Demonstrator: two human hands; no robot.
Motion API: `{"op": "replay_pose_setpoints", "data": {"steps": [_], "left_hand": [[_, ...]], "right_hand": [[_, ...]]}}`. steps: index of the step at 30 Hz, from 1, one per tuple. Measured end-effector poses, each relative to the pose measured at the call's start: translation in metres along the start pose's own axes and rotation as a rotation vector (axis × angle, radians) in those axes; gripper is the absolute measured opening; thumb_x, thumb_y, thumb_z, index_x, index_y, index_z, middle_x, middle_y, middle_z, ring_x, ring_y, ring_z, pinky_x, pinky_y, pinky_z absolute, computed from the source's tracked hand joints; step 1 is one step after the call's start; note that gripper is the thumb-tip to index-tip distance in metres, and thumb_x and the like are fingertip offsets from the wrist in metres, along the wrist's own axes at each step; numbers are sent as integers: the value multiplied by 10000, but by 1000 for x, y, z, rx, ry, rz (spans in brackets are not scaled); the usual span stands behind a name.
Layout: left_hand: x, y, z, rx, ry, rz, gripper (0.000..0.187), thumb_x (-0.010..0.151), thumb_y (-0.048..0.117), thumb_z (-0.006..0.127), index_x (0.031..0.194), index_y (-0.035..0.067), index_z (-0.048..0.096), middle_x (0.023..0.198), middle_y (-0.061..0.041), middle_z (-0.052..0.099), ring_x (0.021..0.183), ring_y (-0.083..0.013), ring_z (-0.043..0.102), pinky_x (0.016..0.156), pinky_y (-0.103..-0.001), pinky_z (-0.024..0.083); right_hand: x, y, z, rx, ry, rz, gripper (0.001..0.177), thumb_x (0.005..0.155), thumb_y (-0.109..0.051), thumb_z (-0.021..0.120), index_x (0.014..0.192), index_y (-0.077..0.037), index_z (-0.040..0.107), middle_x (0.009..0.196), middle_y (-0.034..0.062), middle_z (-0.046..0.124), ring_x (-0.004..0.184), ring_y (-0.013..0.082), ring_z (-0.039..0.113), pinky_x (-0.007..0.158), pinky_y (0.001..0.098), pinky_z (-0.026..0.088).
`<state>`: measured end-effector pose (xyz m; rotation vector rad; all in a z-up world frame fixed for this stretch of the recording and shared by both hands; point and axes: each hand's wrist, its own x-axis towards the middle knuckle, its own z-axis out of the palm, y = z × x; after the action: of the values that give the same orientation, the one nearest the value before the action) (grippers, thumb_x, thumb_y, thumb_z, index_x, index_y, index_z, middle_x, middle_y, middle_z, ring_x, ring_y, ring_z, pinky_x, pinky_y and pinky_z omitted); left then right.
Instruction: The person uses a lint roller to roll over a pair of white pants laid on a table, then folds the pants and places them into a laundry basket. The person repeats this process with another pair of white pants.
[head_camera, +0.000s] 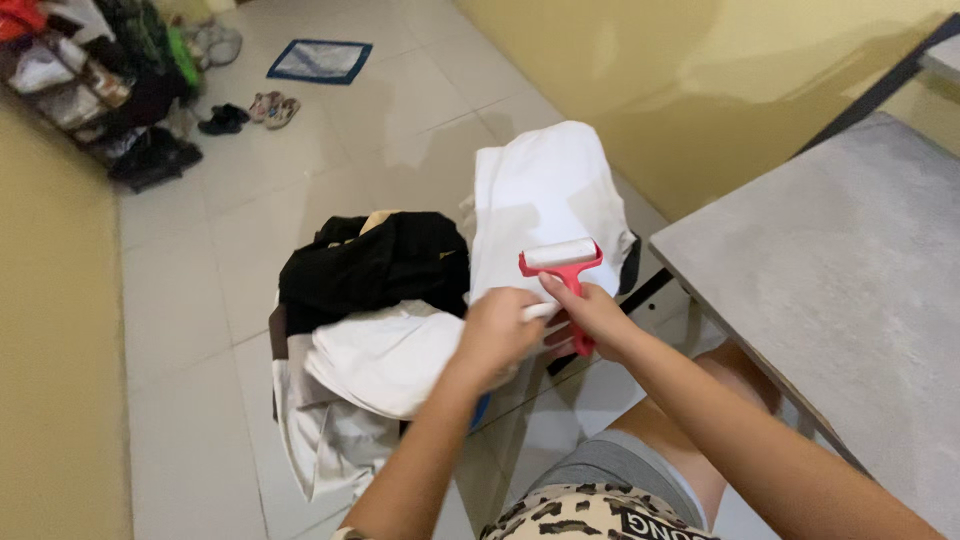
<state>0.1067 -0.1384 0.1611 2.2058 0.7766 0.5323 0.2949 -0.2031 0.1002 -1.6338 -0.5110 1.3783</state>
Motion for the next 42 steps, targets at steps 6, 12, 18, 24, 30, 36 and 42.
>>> {"op": "replay_pose_setpoints", "data": {"steps": [6,12,18,24,30,36,42], "left_hand": [[23,1,37,-437,16,130,251,879,195,686,1060,34,752,972,-140,766,857,-240,725,791,-365,571],[53,-115,73,-606,556,-200,421,1013,347,600,1279,23,641,1236,-106,681,1149,-199,629,995,-346,479],[52,-174,140,-619,348,-420,646,968,419,615,1455,22,465,1438,-127,547,1260,-261,544,1040,-431,436],[40,-157,168,-1346,-197,-1060,831,941,696,499,1392,5,597,1326,-180,670,1154,-320,657,938,-513,531],[54,-160,206,-1878,-531,-756,849,867,745,548,1272,1,605,1084,-157,671,903,-288,649,717,-416,577],[127,-156,144,-1724,-39,-388,701,907,437,645,1478,70,467,1407,-149,539,1140,-267,578,875,-420,505],[213,-32,99,-1841,-68,-202,606,916,196,633,1453,-24,459,1455,-185,583,1336,-342,581,1121,-482,491]], "right_hand": [[10,-31,-36,-123,195,-460,400,755,16,659,1146,2,579,835,111,648,628,173,638,502,353,527],[-23,-73,-41,194,146,-530,434,754,48,692,1162,33,544,935,124,693,779,220,700,694,398,603],[-48,-127,-35,286,22,-693,452,750,63,683,1190,7,594,1022,116,722,886,216,737,826,389,624],[-48,-165,-22,487,-59,-790,395,771,69,701,1146,4,595,985,125,706,851,241,721,784,409,613],[-59,-195,-55,556,-14,-924,348,821,41,704,1155,42,609,1020,163,721,894,272,735,831,422,620],[-122,-176,-180,492,248,-921,424,783,43,719,1197,39,626,1093,165,733,984,289,758,926,435,634],[-234,-96,-295,288,651,-792,426,843,-34,707,1260,31,651,1109,133,725,951,222,732,859,364,594]]}}
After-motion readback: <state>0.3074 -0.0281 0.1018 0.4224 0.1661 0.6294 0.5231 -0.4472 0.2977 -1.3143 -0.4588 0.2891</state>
